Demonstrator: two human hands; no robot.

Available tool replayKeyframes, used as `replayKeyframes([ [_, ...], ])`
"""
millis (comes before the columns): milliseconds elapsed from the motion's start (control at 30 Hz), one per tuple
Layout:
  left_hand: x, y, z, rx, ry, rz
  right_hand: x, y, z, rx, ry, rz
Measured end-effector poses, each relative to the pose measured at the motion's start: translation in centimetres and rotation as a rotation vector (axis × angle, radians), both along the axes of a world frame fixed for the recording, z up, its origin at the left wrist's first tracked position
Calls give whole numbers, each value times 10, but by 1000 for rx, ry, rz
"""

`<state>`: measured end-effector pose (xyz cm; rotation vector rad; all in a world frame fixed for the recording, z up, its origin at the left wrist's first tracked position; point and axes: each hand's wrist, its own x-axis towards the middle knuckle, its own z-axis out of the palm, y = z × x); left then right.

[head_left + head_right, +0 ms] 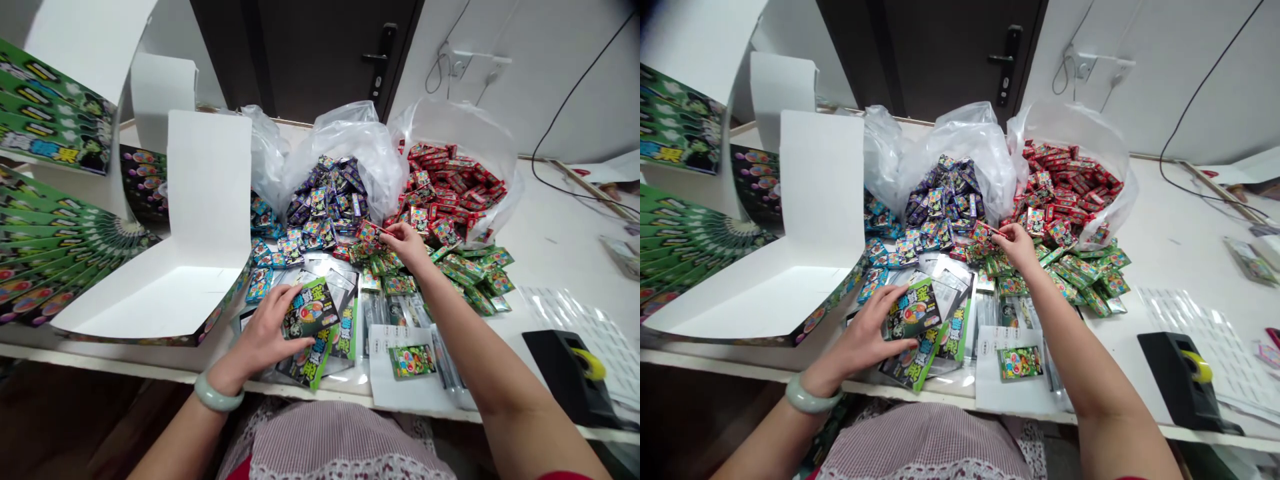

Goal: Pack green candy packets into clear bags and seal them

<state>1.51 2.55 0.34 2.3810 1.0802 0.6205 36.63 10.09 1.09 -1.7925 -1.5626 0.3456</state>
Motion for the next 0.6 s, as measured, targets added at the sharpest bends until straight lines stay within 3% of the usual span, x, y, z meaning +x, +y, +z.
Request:
replayKeyframes([
  [100, 1, -1, 1, 4, 24, 8, 6, -23, 8, 112, -93, 16],
  [233, 5, -1, -1, 10, 41, -27, 8, -52, 5, 151, -432, 276],
  [333, 8, -1, -3, 17, 50, -35, 12, -62, -2, 101, -409, 422],
  [467, 8, -1, -3, 15, 39, -24, 28, -53, -4, 19, -302, 349],
  [600, 9, 5, -4, -4, 22, -53, 44, -41, 0, -176, -403, 291],
])
